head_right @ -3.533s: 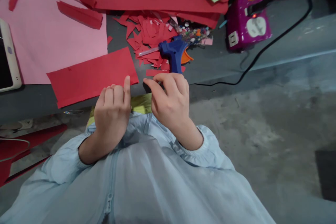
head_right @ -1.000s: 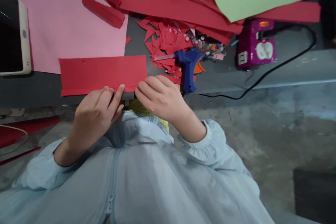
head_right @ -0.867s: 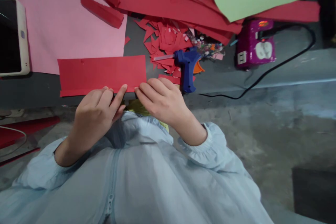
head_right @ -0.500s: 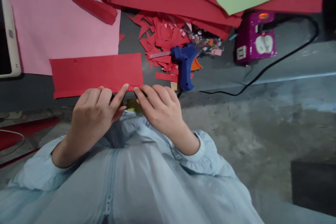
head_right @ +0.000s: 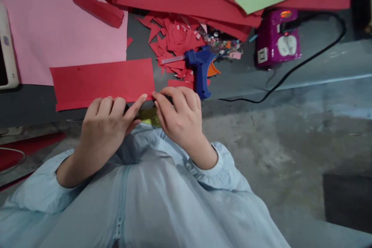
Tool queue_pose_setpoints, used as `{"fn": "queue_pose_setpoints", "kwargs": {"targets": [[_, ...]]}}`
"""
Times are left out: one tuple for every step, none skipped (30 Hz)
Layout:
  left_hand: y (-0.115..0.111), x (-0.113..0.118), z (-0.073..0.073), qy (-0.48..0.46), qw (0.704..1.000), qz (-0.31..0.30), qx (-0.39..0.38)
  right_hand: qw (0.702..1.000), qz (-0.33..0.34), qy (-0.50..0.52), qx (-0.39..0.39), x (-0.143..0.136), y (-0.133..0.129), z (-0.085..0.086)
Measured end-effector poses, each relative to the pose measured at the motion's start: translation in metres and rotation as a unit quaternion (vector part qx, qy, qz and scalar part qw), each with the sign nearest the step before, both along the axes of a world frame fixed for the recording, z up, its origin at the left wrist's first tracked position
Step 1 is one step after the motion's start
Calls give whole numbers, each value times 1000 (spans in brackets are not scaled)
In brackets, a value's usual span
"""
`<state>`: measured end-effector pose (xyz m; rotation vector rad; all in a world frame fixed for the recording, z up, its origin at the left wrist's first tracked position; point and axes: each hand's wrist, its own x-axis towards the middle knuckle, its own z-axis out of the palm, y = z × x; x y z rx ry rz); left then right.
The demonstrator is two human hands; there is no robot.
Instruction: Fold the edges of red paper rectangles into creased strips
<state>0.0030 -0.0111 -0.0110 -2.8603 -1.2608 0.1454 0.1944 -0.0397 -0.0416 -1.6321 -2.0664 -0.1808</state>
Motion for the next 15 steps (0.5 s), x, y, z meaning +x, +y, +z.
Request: {"fn": "queue_pose_setpoints", "kwargs": {"targets": [[-1,0,0,7,1000,-3,11,1000,-6,5,2,0,0,0],[-1,1,0,14,1000,-8,21,1000,-10,9,5,1,1,1],[-2,1,0,19,999,-14,30,1000,-11,12,8,1,1,1],[-2,1,0,20,999,-20,36,1000,-10,11,10,1,1,1],[-2,1,0,16,999,-27,39,1000,-8,9,12,0,1,1],[-2,1,-1,9,999,-34,39,1000,-5,4,11,-1,1,1],[-2,0,-1,1,998,-42,40,1000,-3,-3,7,-3,1,0],[-2,0,-2,-8,998,-47,44,1000,-3,-11,2,-5,0,0],[-1,0,-2,-16,997,-52,48,1000,-5,-20,-4,-7,-1,0],[-1,-1,-3,-20,997,-54,52,999,-8,-31,-10,-9,-1,-1],[0,-1,-4,-22,997,-55,54,999,-11,-45,-16,-11,-3,-1],[0,-2,-4,-24,997,-54,56,998,-17,-61,-17,-12,-4,-1],[0,-3,-5,-25,997,-55,57,997,-24,-77,-15,-13,-5,-1],[0,-3,-6,-27,996,-57,58,995,-32,-92,-11,-14,-7,-1],[0,-4,-7,-29,996,-59,60,993,-42,-106,-9,-15,-9,-1]]}}
